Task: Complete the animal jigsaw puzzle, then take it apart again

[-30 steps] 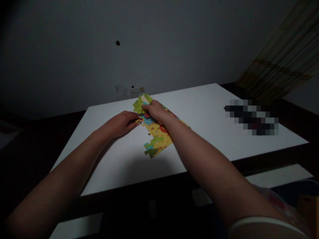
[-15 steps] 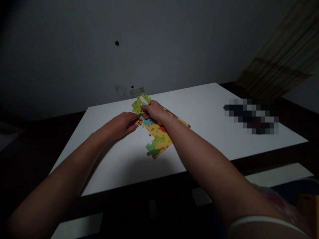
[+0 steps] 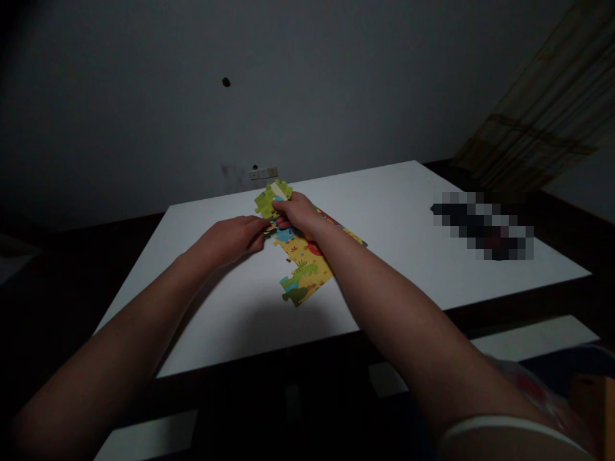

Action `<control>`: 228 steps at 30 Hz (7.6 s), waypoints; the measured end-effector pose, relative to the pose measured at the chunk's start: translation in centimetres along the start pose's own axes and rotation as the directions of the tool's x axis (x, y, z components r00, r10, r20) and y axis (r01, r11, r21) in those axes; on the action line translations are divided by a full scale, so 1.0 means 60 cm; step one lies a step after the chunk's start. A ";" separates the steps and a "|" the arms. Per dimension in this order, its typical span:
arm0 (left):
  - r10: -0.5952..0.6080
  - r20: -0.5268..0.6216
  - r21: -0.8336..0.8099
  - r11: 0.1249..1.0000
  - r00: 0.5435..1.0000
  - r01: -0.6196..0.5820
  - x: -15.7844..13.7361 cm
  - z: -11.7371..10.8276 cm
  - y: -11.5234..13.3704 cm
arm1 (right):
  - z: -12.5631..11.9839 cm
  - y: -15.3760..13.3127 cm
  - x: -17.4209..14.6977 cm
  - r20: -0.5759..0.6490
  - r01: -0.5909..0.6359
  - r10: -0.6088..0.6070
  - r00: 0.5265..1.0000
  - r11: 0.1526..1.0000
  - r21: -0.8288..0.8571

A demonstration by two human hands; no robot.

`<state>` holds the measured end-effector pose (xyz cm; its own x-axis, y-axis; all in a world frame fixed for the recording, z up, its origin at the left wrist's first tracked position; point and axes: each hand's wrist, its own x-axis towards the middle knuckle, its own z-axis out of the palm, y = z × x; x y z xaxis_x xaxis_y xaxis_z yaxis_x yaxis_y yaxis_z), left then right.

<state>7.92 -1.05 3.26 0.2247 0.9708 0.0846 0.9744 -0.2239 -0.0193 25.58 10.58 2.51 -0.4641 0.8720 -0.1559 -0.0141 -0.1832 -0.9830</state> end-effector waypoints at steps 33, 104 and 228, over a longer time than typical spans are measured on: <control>-0.119 -0.200 -0.206 0.975 0.972 0.077 -0.009 0.013 -0.030 | -0.007 -0.003 0.010 -0.127 0.161 -0.149 0.981 0.983 0.087; -0.113 -0.277 -0.566 0.821 0.954 -0.067 -0.003 0.059 -0.046 | -0.022 0.056 0.030 0.193 0.438 -0.394 0.899 0.794 -0.421; -0.235 -0.340 -0.775 0.618 0.911 -0.130 0.015 0.092 -0.064 | -0.020 0.046 -0.010 0.452 0.663 -0.484 0.749 0.529 -0.530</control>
<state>4.36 1.20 -2.11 -0.0243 0.9069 0.4206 0.5725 -0.3322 0.7495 26.86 10.09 -0.22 -0.7414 0.5362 0.4035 0.1543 0.7213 -0.6752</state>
